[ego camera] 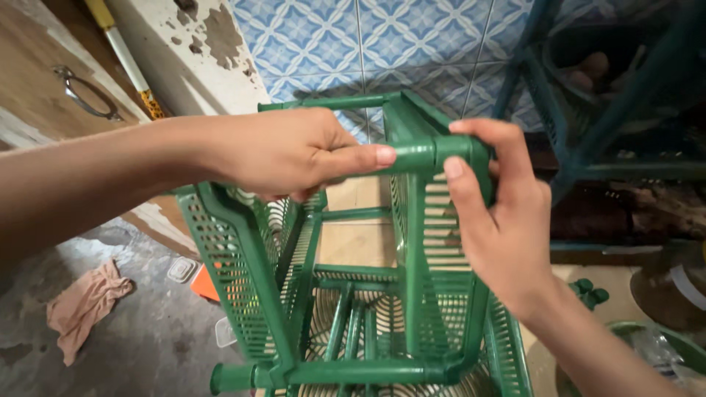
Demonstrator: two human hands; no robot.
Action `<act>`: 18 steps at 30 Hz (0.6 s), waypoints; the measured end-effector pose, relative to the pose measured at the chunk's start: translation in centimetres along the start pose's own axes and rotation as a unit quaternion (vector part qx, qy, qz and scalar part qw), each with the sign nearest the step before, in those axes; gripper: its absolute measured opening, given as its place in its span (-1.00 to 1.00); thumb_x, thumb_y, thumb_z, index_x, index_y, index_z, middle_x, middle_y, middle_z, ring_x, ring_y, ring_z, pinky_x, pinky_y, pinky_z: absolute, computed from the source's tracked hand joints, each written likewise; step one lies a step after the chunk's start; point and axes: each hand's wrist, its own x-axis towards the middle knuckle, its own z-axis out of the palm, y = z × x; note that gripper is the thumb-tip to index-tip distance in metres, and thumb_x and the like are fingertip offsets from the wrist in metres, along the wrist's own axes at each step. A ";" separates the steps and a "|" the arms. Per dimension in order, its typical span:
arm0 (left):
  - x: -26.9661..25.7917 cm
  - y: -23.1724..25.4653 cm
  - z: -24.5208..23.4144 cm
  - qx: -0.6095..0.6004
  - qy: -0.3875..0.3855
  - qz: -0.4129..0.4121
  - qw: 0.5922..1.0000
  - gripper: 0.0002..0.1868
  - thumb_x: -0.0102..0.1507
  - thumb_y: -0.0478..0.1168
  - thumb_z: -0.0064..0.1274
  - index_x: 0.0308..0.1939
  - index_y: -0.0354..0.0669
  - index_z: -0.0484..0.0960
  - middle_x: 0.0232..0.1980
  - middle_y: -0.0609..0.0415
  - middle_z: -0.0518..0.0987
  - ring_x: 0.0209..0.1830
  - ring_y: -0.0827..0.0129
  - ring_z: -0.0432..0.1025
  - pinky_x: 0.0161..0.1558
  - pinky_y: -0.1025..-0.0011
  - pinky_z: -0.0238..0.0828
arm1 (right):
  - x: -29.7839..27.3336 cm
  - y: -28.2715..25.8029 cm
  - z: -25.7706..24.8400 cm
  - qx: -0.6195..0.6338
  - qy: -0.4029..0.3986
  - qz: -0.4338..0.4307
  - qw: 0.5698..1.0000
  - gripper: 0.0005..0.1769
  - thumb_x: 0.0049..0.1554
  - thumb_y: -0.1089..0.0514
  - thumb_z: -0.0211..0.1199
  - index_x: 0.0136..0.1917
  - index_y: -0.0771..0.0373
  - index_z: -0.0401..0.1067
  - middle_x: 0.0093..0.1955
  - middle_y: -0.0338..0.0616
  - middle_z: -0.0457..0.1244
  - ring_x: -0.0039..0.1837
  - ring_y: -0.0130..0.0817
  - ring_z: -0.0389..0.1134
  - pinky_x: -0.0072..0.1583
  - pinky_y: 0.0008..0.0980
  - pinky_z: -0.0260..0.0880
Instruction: The person assembles a green plastic basket by inserting vertical rods into the base and side panels, then attaching the top frame and securing the corners. The person repeatedly adjusts and aligns the components to ensure a stable structure.
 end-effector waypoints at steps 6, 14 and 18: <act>1.1 1.3 -1.6 -0.122 -0.144 -0.075 0.979 -0.22 0.26 0.51 -0.37 -0.63 -0.12 0.27 -0.72 0.23 0.09 -0.80 0.52 -0.09 -0.76 0.44 -0.18 | 0.3 -0.3 -0.5 -0.013 0.014 0.028 0.999 -0.68 0.37 0.11 0.12 0.34 0.23 0.28 -0.29 -0.24 0.30 -0.27 -0.63 0.29 -0.24 -0.49 0.28; 2.0 -1.1 -2.6 -0.178 -0.264 -0.055 0.946 -0.23 0.29 0.50 -0.50 -0.58 -0.09 0.26 -0.73 0.27 0.05 -0.83 0.57 -0.10 -0.79 0.47 -0.16 | 0.4 -0.9 0.4 -0.038 0.017 0.011 0.999 -0.67 0.35 0.13 0.13 0.34 0.24 0.28 -0.29 -0.23 0.29 -0.29 -0.62 0.24 -0.26 -0.50 0.24; 1.9 -1.1 -1.5 -0.093 -0.066 -0.015 0.993 -0.18 0.31 0.46 -0.41 -0.57 -0.24 0.38 -0.75 0.20 0.15 -0.82 0.46 0.05 -0.75 0.39 0.02 | 1.0 1.1 -0.1 0.007 -0.010 0.013 1.000 -0.70 0.41 0.12 0.10 0.36 0.24 0.27 -0.19 -0.28 0.29 -0.20 -0.63 0.27 -0.21 -0.54 0.25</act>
